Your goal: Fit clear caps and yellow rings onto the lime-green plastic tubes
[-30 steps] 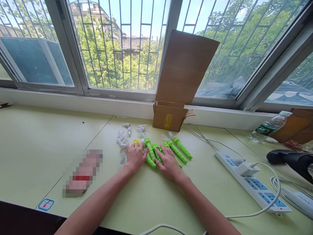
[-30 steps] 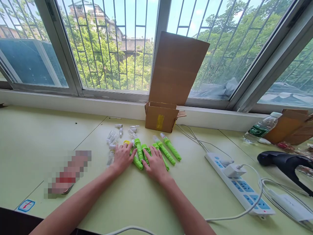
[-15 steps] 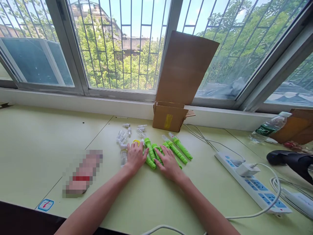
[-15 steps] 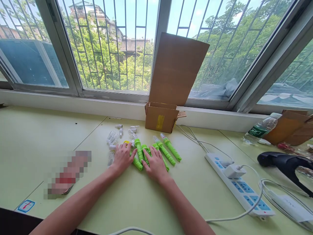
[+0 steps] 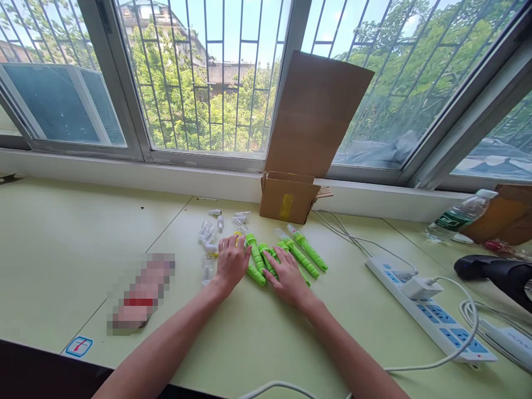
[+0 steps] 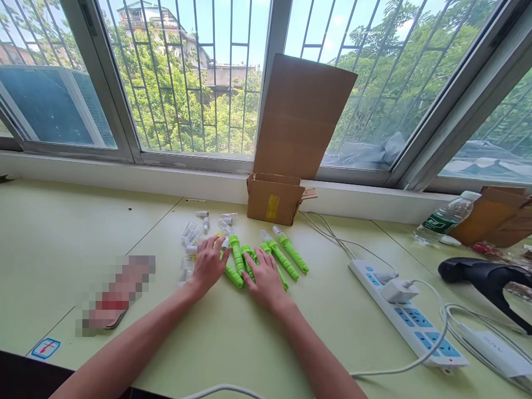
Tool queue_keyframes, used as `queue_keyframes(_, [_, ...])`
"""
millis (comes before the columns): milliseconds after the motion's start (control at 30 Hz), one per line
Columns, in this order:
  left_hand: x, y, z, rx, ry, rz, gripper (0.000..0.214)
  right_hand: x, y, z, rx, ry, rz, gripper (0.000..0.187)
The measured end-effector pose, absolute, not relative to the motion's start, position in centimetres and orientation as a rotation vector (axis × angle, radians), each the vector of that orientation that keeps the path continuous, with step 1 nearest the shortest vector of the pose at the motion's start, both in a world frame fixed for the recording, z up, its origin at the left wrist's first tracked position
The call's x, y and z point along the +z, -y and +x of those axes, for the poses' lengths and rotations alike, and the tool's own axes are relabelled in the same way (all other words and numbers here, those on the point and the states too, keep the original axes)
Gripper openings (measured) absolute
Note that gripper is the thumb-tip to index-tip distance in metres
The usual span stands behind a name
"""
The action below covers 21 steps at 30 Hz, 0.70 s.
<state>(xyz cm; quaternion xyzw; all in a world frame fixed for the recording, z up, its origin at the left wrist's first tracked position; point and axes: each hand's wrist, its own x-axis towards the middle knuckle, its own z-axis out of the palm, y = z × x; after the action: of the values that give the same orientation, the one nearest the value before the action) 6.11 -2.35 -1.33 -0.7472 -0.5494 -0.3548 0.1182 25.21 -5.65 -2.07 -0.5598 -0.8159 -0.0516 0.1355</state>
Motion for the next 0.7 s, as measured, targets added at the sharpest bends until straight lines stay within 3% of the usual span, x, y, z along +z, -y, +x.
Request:
queue_keyframes(300, [-1.82, 1.90, 5.80, -1.135, 1.499, -2.224, 0.031, -2.19, 5.63, 25.22, -0.143, 2.356, -1.618, 0.054])
queue_keyframes(533, [-1.81, 1.91, 5.84, -1.178, 1.450, -2.272, 0.014, -2.17, 5.64, 25.23, -0.138, 2.361, -1.620, 0.054])
queue_keyframes(700, [-1.71, 1.96, 5.91, -1.186, 1.425, -2.291, 0.015, -2.16, 5.66, 25.22, -0.145, 2.353, -1.608, 0.053])
